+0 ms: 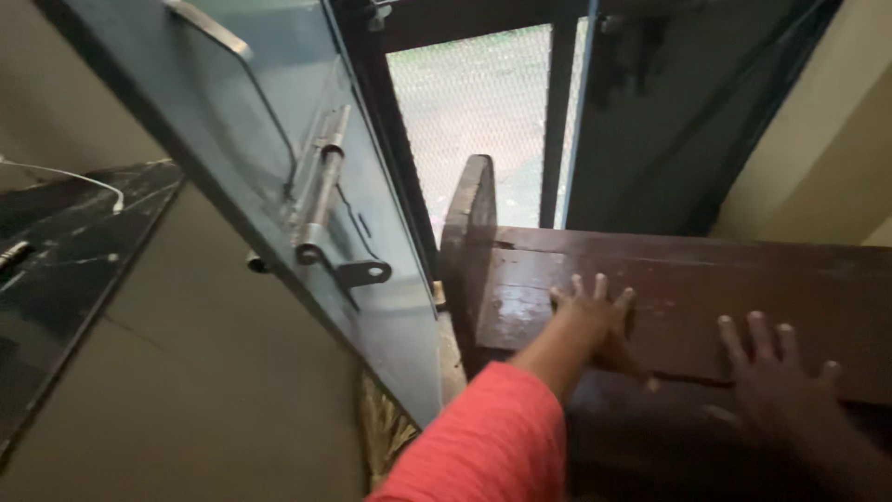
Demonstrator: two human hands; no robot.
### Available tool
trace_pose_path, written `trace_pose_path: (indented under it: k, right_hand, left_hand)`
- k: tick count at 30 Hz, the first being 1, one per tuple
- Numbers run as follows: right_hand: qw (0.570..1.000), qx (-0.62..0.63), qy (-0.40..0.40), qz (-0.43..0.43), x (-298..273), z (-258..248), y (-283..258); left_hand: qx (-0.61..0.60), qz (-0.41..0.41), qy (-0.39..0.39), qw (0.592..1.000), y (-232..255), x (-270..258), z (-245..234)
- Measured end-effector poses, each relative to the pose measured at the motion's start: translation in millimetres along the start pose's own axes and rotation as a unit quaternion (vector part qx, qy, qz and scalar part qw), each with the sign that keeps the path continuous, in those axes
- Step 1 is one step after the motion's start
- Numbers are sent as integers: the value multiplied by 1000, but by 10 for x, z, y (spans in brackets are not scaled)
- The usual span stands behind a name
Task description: The person wipes the surface of a wooden bench with their hands. They move the bench slightly to clean different areas, including the sides and the top surface, using a repetitive wiping motion.
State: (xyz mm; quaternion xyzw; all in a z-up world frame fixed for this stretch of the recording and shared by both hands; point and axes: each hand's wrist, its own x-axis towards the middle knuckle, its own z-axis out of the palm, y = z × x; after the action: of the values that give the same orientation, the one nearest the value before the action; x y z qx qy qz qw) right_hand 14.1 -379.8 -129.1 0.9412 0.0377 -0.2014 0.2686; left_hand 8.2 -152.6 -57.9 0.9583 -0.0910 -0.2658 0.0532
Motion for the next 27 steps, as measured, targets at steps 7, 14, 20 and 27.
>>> trace_pose_path:
  k: [7, 14, 20, 27]
  right_hand:
    - [995, 91, -22, -19, 911, 343, -85]
    - [937, 241, 104, -231, 1128, -346, -817]
    - [880, 358, 174, -258, 569, -1254, -1507]
    - [913, 298, 165, -225, 1080, -1127, -1600]
  left_hand:
    - [235, -49, 223, 945, -952, -149, -589]
    - [121, -133, 286, 941, -1058, -464, -765]
    - [-302, -233, 398, 835, -1487, -351, -1007]
    - [-295, -257, 344, 854, -1584, -399, -914]
